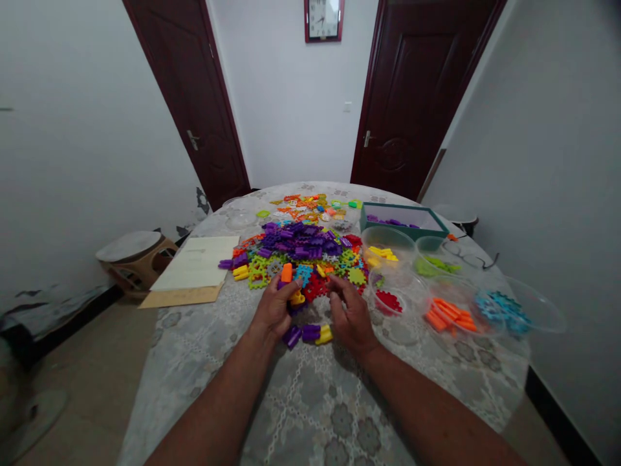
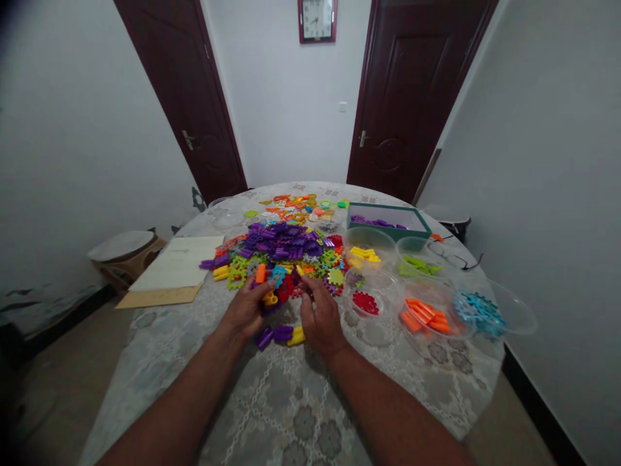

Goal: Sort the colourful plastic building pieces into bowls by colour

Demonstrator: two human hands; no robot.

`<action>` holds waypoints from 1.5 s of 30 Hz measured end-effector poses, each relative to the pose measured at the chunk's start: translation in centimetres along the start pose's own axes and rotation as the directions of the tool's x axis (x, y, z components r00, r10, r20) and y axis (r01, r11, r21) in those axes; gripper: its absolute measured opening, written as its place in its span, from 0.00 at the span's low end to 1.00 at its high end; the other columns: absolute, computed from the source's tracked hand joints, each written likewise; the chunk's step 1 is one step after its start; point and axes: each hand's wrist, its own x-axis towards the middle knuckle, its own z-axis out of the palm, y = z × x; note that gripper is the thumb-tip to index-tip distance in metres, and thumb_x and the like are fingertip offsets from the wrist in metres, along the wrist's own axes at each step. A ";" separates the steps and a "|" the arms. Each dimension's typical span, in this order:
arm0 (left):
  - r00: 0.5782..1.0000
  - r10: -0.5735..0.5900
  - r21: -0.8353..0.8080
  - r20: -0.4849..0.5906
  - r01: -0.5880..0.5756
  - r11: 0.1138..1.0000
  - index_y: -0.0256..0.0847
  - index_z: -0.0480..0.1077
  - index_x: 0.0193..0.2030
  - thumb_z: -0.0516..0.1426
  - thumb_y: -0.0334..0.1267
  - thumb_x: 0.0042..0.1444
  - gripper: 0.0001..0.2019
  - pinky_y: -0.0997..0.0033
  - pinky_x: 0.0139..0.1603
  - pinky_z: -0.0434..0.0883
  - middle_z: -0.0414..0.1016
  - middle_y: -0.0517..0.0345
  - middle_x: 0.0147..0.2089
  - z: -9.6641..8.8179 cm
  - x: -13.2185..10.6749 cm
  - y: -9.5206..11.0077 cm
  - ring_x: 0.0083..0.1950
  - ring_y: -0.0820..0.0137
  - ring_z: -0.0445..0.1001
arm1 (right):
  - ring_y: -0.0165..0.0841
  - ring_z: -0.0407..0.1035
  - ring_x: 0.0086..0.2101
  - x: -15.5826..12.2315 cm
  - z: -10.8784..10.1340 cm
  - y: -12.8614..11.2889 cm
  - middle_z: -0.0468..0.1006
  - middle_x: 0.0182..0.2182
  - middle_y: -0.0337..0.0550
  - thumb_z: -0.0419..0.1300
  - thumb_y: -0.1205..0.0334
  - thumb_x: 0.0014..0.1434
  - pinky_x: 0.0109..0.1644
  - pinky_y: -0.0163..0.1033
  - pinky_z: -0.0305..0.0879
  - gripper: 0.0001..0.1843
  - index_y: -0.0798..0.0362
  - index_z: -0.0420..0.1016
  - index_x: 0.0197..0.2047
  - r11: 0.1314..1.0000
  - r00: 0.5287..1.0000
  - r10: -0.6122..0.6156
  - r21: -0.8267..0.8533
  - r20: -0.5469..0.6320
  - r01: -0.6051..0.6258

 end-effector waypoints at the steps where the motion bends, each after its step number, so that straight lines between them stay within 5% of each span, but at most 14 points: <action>1: 1.000 -0.001 -0.004 0.016 0.001 1.000 0.41 0.73 0.51 0.75 0.36 0.42 0.29 0.67 0.39 0.78 0.82 0.56 0.42 0.1 -0.2 0.1 0.37 0.66 0.81 | 0.37 0.77 0.49 0.0 0.0 0.0 0.82 0.50 0.48 0.54 0.61 0.70 0.58 0.46 0.73 0.21 0.51 0.73 0.63 1.000 1.000 0.003 0.014 0.008 -0.003; 7: 0.996 -0.031 0.005 0.088 0.031 1.000 0.41 0.72 0.51 0.75 0.34 0.43 0.28 0.67 0.37 0.79 0.80 0.58 0.39 0.8 -1.5 0.6 0.34 0.67 0.80 | 0.37 0.78 0.43 -0.6 0.4 -0.1 0.84 0.48 0.47 0.62 0.57 0.68 0.51 0.43 0.75 0.22 0.50 0.75 0.63 0.994 0.993 0.060 0.085 0.101 -0.069; 12: 0.992 -0.082 -0.058 0.092 0.087 0.994 0.40 0.72 0.51 0.75 0.34 0.41 0.29 0.67 0.37 0.79 0.81 0.56 0.40 0.6 -1.4 0.6 0.35 0.67 0.80 | 0.37 0.80 0.46 -0.9 0.9 -0.5 0.84 0.49 0.46 0.62 0.59 0.69 0.52 0.42 0.75 0.17 0.50 0.77 0.60 0.985 0.991 0.119 0.119 0.065 -0.126; 21: 0.991 -0.065 -0.131 0.121 0.081 0.988 0.39 0.72 0.53 0.74 0.33 0.43 0.30 0.68 0.36 0.78 0.80 0.56 0.40 0.5 -2.0 1.4 0.35 0.68 0.79 | 0.35 0.79 0.40 -1.2 0.8 -1.1 0.84 0.46 0.45 0.63 0.62 0.67 0.47 0.41 0.76 0.16 0.49 0.79 0.57 1.000 1.000 0.002 0.012 -0.019 -0.002; 36: 0.997 -0.065 -0.309 0.041 0.074 0.948 0.41 0.72 0.51 0.74 0.31 0.40 0.30 0.71 0.31 0.74 0.79 0.60 0.34 -0.2 -1.3 0.8 0.31 0.69 0.78 | 0.35 0.78 0.37 -1.6 0.9 -1.6 0.83 0.43 0.45 0.64 0.57 0.67 0.42 0.41 0.76 0.16 0.50 0.79 0.56 0.992 0.990 0.113 0.056 -0.082 -0.109; 45: 0.999 -0.040 -0.214 -0.012 0.036 0.976 0.42 0.71 0.51 0.72 0.31 0.40 0.29 0.68 0.33 0.76 0.80 0.57 0.34 -0.3 -1.0 1.1 0.31 0.67 0.78 | 0.33 0.75 0.31 -0.9 0.9 -1.7 0.81 0.35 0.40 0.64 0.54 0.67 0.36 0.39 0.74 0.12 0.50 0.78 0.50 0.974 0.978 0.188 0.142 -0.085 -0.175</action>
